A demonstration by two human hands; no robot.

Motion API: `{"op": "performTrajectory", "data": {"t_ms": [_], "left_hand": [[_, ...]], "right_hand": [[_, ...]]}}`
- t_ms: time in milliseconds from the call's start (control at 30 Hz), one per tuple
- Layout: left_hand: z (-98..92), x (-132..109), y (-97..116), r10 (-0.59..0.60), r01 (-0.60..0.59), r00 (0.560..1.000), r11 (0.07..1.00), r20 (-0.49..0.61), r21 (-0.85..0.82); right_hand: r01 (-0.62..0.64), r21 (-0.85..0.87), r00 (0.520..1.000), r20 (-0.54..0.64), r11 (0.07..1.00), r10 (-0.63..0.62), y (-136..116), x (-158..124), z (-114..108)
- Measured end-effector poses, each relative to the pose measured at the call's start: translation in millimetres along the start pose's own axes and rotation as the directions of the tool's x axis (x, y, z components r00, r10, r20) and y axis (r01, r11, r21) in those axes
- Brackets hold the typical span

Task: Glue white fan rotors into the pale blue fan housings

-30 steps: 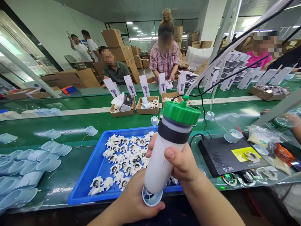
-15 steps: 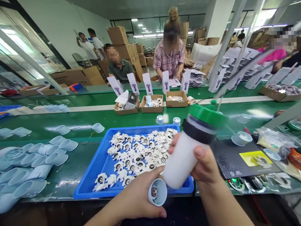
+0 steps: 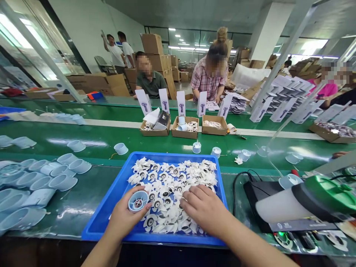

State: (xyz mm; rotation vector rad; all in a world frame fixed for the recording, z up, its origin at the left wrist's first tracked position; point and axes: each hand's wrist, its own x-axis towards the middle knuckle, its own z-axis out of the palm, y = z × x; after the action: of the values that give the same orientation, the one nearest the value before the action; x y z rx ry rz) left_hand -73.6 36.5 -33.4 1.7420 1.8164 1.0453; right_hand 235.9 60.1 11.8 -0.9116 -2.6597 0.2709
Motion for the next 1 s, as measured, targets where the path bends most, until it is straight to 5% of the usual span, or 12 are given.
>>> {"op": "performTrajectory", "data": {"t_ms": [100,200,333,500,600,733,867,933,1000], "left_hand": [[-3.2,-1,1,0.006,-0.006,1.000,1.000,0.010,0.031],[-6.0,-1,4,-0.004,0.003,1.000,1.000,0.030,0.025],[-6.6,0,7,-0.025,0.023,0.998,0.999,0.055,0.024],[-6.4,1,7,-0.011,0.009,0.997,1.000,0.079,0.029],[-6.2,2,7,-0.010,0.007,0.995,1.000,0.096,0.022],[-5.2,3,5,-0.020,0.020,0.996,1.000,0.085,0.000],[-5.8,-11,11,-0.037,0.028,0.998,0.987,-0.054,-0.161],[-6.3,-23,23,0.032,-0.038,0.999,0.970,-0.031,-0.242],[-6.5,-34,39,0.135,-0.114,0.989,0.959,0.066,-0.261]], "right_hand": [[0.115,-0.328,0.940,0.341,0.938,0.004,27,43,9],[0.065,-0.448,0.906,0.401,0.892,0.136,47,66,8],[-0.002,-0.567,0.841,0.445,0.824,0.308,41,77,4],[-0.064,-0.545,0.785,0.490,0.836,0.380,23,79,10],[-0.220,-0.502,0.773,0.433,0.837,0.463,26,75,12],[-0.490,-0.271,0.774,0.303,0.829,0.556,34,68,3],[-0.567,0.314,0.822,0.285,0.762,0.494,22,52,-13],[-0.520,0.631,0.850,0.319,0.575,0.419,7,39,-13],[-0.454,0.843,0.870,0.349,0.289,0.350,-11,27,-6]]}}
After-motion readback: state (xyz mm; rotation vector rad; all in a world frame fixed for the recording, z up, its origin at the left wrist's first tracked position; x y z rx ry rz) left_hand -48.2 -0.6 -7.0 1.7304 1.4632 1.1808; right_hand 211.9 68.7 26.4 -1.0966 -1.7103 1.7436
